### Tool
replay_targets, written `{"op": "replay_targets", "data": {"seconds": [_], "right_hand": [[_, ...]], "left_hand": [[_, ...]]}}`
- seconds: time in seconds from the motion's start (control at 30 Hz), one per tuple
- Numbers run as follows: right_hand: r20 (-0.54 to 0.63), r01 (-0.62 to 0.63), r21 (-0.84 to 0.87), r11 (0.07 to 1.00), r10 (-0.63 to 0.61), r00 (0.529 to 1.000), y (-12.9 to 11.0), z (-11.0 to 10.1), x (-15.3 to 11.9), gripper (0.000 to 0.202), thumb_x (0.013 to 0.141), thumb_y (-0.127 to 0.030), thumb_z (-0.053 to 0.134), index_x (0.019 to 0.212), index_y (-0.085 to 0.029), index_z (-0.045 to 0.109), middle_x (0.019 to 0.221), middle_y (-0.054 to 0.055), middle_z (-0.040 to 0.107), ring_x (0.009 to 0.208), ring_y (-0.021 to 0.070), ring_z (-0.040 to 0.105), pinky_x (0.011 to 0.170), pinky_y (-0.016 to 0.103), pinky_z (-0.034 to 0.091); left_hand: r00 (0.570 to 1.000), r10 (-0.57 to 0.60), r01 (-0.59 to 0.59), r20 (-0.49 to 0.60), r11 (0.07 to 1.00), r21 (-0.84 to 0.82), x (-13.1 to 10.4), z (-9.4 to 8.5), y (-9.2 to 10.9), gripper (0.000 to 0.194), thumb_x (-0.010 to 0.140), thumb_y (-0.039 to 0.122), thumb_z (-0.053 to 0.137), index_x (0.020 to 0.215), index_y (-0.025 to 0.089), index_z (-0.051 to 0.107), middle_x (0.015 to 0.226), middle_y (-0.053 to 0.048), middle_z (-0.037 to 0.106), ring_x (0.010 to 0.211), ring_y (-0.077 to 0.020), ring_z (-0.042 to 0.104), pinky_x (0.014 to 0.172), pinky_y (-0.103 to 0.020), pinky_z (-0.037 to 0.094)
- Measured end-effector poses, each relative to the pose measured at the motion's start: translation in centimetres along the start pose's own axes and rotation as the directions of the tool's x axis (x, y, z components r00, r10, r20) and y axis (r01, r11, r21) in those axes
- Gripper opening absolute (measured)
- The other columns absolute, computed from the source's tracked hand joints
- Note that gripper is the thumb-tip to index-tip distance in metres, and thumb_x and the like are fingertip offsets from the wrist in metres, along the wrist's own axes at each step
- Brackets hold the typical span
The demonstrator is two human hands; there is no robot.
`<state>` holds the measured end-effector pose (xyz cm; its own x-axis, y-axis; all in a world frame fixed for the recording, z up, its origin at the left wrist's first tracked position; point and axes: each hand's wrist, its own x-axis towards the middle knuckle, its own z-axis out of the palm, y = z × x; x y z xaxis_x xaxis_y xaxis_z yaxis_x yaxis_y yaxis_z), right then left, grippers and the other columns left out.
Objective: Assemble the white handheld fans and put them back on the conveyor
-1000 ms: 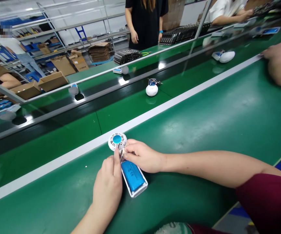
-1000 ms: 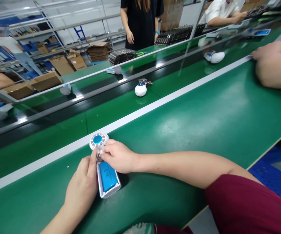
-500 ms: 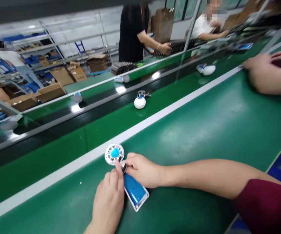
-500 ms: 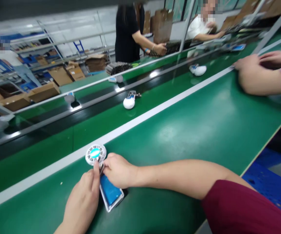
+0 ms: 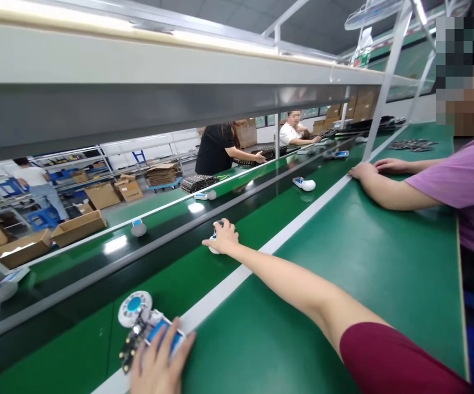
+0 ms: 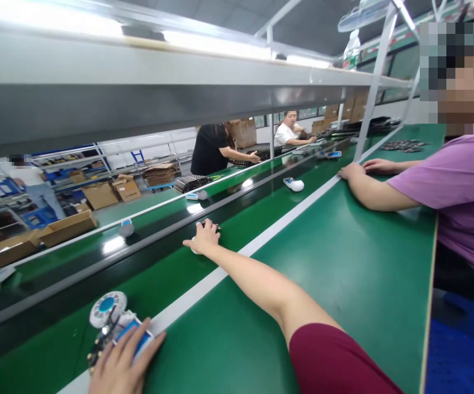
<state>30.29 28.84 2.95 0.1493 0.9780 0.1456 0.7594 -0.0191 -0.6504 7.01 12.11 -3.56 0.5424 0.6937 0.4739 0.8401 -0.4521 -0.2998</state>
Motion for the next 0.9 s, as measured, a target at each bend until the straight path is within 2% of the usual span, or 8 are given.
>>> {"op": "replay_targets", "data": {"seconds": [0.17, 0.37, 0.47, 0.57, 0.67, 0.73, 0.83, 0.9], "right_hand": [[0.051, 0.015, 0.031, 0.999, -0.017, 0.999, -0.9, 1.8, -0.3, 0.052, 0.062, -0.035, 0.067, 0.108, -0.015, 0.052, 0.126, 0.017, 0.031, 0.113, 0.0350, 0.033, 0.084, 0.043, 0.036], [0.284, 0.248, 0.220, 0.943, -0.306, 0.909, -1.5, -2.8, -3.2, 0.035, 0.067, -0.023, 0.061, 0.101, -0.018, 0.056, 0.100, 0.005, 0.055, 0.087, 0.0174, 0.053, 0.073, 0.028, 0.044], [0.499, 0.293, 0.497, 0.817, -0.546, 0.673, -1.6, -5.2, -5.5, 0.035, 0.066, -0.027, 0.064, 0.100, -0.018, 0.056, 0.093, 0.002, 0.058, 0.082, 0.0137, 0.056, 0.069, 0.024, 0.045], [0.538, 0.099, 0.785, 0.612, -0.752, 0.381, -1.7, -5.2, -7.4, 0.041, 0.062, -0.027, 0.068, 0.099, -0.013, 0.055, 0.101, 0.007, 0.057, 0.091, 0.0165, 0.055, 0.078, 0.028, 0.044], [0.557, -0.052, 0.823, 0.566, -0.785, 0.271, -1.4, -3.4, -8.6, 0.046, 0.060, -0.027, 0.069, 0.101, -0.011, 0.054, 0.104, 0.009, 0.056, 0.095, 0.0184, 0.054, 0.083, 0.032, 0.042], [0.591, 0.011, 0.778, 0.628, -0.738, 0.324, -1.1, -2.1, -9.1, 0.049, 0.064, -0.029, 0.066, 0.106, -0.011, 0.053, 0.106, 0.009, 0.055, 0.097, 0.0192, 0.053, 0.085, 0.034, 0.041], [0.533, 0.270, 0.537, 0.799, -0.570, 0.625, -0.6, -0.9, -10.1, 0.054, 0.068, -0.030, 0.063, 0.117, -0.013, 0.048, 0.117, 0.012, 0.048, 0.108, 0.0229, 0.046, 0.093, 0.039, 0.035], [0.423, 0.355, 0.338, 0.872, -0.477, 0.770, -0.4, -0.6, -11.0, 0.057, 0.073, -0.028, 0.059, 0.124, -0.011, 0.041, 0.123, 0.015, 0.042, 0.115, 0.0244, 0.040, 0.099, 0.041, 0.029]], "left_hand": [[0.876, -0.479, 0.481, 0.049, 0.875, -0.055, -0.6, 2.3, -6.2, 0.040, 0.081, 0.032, 0.041, 0.118, 0.020, 0.051, 0.119, -0.018, 0.046, 0.103, -0.0338, 0.049, 0.075, -0.047, 0.047], [0.815, -0.579, 0.536, 0.023, 0.737, -0.411, -0.1, -0.3, -5.3, 0.055, 0.078, 0.045, 0.046, 0.126, 0.018, 0.037, 0.128, -0.014, 0.039, 0.119, -0.0305, 0.036, 0.095, -0.050, 0.035], [0.797, -0.582, 0.555, 0.161, 0.601, -0.575, 0.8, -3.7, -4.6, 0.070, 0.073, 0.048, 0.053, 0.132, 0.024, 0.025, 0.137, -0.011, 0.031, 0.126, -0.0291, 0.029, 0.099, -0.051, 0.030], [0.843, -0.279, 0.537, 0.459, 0.413, -0.736, 0.9, -6.3, -3.2, 0.085, 0.067, 0.046, 0.062, 0.135, 0.027, 0.014, 0.139, -0.009, 0.029, 0.125, -0.0269, 0.031, 0.101, -0.047, 0.028], [0.798, 0.035, 0.578, 0.601, 0.236, -0.781, 0.3, -7.3, -0.7, 0.071, 0.071, 0.041, 0.059, 0.132, 0.024, 0.026, 0.127, -0.008, 0.046, 0.112, -0.0220, 0.047, 0.096, -0.039, 0.037], [0.776, 0.017, 0.614, 0.630, 0.207, -0.762, 0.0, -7.5, 1.0, 0.049, 0.080, 0.039, 0.048, 0.124, 0.021, 0.040, 0.110, -0.007, 0.057, 0.096, -0.0186, 0.055, 0.086, -0.035, 0.045], [0.796, -0.146, 0.602, 0.588, 0.299, -0.741, 0.2, -7.4, 2.6, 0.034, 0.086, 0.035, 0.034, 0.112, 0.019, 0.050, 0.092, -0.005, 0.059, 0.080, -0.0151, 0.056, 0.075, -0.031, 0.048], [0.839, -0.216, 0.543, 0.500, 0.404, -0.736, 0.5, -7.0, 3.2, 0.034, 0.083, 0.035, 0.041, 0.112, 0.020, 0.049, 0.101, -0.007, 0.055, 0.090, -0.0167, 0.055, 0.076, -0.032, 0.047]]}}
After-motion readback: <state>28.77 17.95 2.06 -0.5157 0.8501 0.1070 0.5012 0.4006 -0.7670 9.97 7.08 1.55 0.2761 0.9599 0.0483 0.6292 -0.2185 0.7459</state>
